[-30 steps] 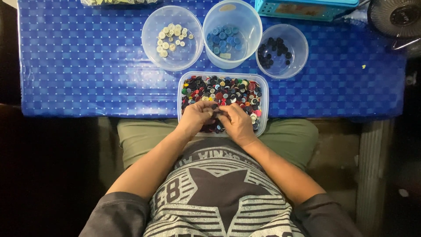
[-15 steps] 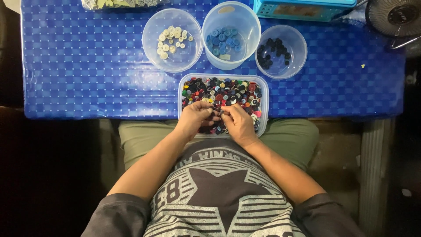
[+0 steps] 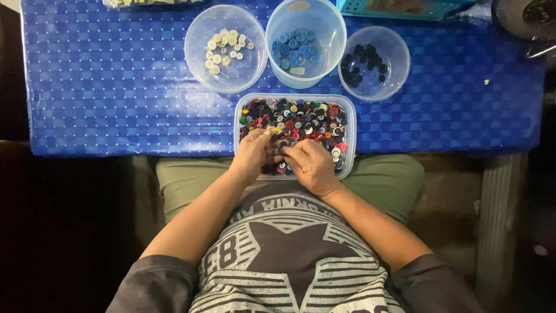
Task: Sorting various colored buttons from a large container into separate bowls based on their color and type.
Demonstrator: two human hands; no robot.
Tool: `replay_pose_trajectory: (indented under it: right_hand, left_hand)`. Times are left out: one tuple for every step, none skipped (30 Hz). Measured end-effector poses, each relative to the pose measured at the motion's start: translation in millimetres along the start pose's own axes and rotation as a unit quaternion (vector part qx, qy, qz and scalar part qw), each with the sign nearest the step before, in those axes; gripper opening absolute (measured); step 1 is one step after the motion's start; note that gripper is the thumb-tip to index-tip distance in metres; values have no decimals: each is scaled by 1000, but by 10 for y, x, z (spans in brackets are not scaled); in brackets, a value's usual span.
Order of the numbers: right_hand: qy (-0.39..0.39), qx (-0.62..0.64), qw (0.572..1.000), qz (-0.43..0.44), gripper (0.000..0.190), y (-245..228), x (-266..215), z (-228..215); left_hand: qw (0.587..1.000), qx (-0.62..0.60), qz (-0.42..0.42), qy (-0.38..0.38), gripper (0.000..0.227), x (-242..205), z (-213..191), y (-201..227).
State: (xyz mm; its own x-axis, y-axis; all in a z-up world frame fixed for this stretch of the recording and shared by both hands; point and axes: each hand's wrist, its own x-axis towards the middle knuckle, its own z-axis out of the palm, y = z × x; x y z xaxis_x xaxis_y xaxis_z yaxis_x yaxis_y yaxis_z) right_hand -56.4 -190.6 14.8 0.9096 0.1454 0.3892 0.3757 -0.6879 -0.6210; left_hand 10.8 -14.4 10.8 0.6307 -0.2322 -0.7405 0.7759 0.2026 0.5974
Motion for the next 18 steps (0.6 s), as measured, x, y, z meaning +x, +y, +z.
replay_pose_trajectory:
  right_hand:
    - [1, 0, 1000, 1, 20, -16, 16, 9]
    - [-16, -45, 999, -24, 19, -31, 43, 19]
    - [-32, -89, 994, -48, 18, -45, 72, 30]
    - [-32, -90, 994, -47, 18, -5, 79, 43]
    - [-44, -106, 992, -55, 17, 35, 83, 58]
    - [-56, -122, 989, -63, 18, 70, 74, 76]
    - [-57, -121, 989, -63, 18, 96, 40, 102]
    - [-60, -122, 989, -66, 14, 129, 16, 127]
    - [-63, -123, 988, -68, 17, 164, -5, 149]
    - [-64, -124, 988, -67, 17, 155, 4, 144]
    - [-66, -106, 991, -57, 18, 147, 14, 136]
    - [-67, -90, 993, -47, 22, 148, 27, 116]
    - [-66, -93, 992, -45, 22, 129, 26, 100]
    - [-65, -86, 993, -40, 20, 114, 33, 85]
    - [-63, -79, 994, -35, 19, 96, 38, 71]
    - [-63, -82, 994, -34, 19, 95, 5, 73]
    - [-32, -24, 998, 51, 18, 88, -27, 78]
    - [1, 33, 991, 132, 17, 100, -27, 84]
  left_hand:
    - [1000, 1, -1, 0, 27, -17, 6, 5]
    - [1000, -4, -1, -7, 30, -30, 11, 19]
    - [1000, -9, -1, -13, 32, -42, 16, 35]
    - [1000, -8, -1, -14, 32, -61, 34, 61]
    - [1000, -4, 0, -22, 35, -80, 50, 84]
    - [1000, 0, 1, -28, 38, -109, 61, 92]
    - [1000, -1, 0, -28, 38, -122, 62, 91]
    - [1000, 3, 1, -30, 38, -125, 68, 99]
    - [999, 8, 2, -33, 39, -126, 77, 109]
    - [999, 8, 1, -35, 39, -182, 103, 155]
    - [1000, 7, -3, -30, 39, -239, 133, 203]
    - [1000, 7, -7, -28, 39, -285, 176, 255]
    - [999, 8, -8, -32, 39, -247, 141, 209]
    - [999, 17, -6, -39, 38, -203, 107, 167]
    - [999, 27, -5, -46, 36, -161, 70, 124]
    - [998, 27, -5, -49, 36, -155, 79, 106]
    - [998, 35, 0, -42, 35, -151, 82, 89]
    - [998, 41, 10, -36, 35, -129, 89, 93]
